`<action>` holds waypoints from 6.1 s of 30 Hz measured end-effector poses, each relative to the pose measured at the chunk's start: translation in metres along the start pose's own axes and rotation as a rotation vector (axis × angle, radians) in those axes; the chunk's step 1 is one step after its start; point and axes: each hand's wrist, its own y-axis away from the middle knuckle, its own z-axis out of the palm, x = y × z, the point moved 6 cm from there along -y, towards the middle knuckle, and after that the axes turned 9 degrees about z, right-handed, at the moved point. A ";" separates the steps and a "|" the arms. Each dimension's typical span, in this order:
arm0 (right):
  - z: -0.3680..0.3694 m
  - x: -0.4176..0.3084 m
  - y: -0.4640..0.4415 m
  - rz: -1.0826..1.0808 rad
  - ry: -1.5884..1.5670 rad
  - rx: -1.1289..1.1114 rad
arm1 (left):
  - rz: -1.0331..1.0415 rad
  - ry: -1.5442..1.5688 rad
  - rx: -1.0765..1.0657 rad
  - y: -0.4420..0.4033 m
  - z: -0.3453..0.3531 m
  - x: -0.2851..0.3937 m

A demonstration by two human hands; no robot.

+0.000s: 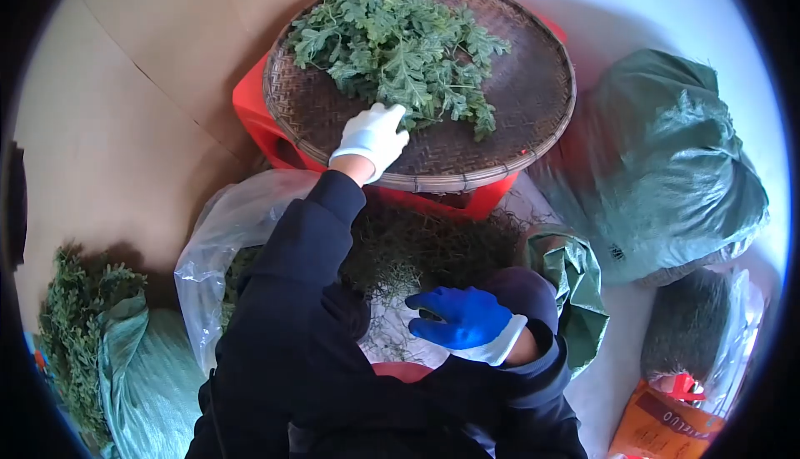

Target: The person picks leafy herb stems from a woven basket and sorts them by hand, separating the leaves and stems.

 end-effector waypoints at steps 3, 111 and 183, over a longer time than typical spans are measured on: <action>0.001 0.008 0.004 0.229 -0.117 -0.133 | -0.014 -0.024 0.161 -0.006 -0.022 -0.005; -0.075 0.138 -0.165 0.300 0.247 0.281 | 0.510 1.909 0.683 0.050 -0.121 -0.009; -0.055 0.040 0.171 0.677 -0.603 1.124 | -0.190 1.811 0.166 0.062 -0.062 0.005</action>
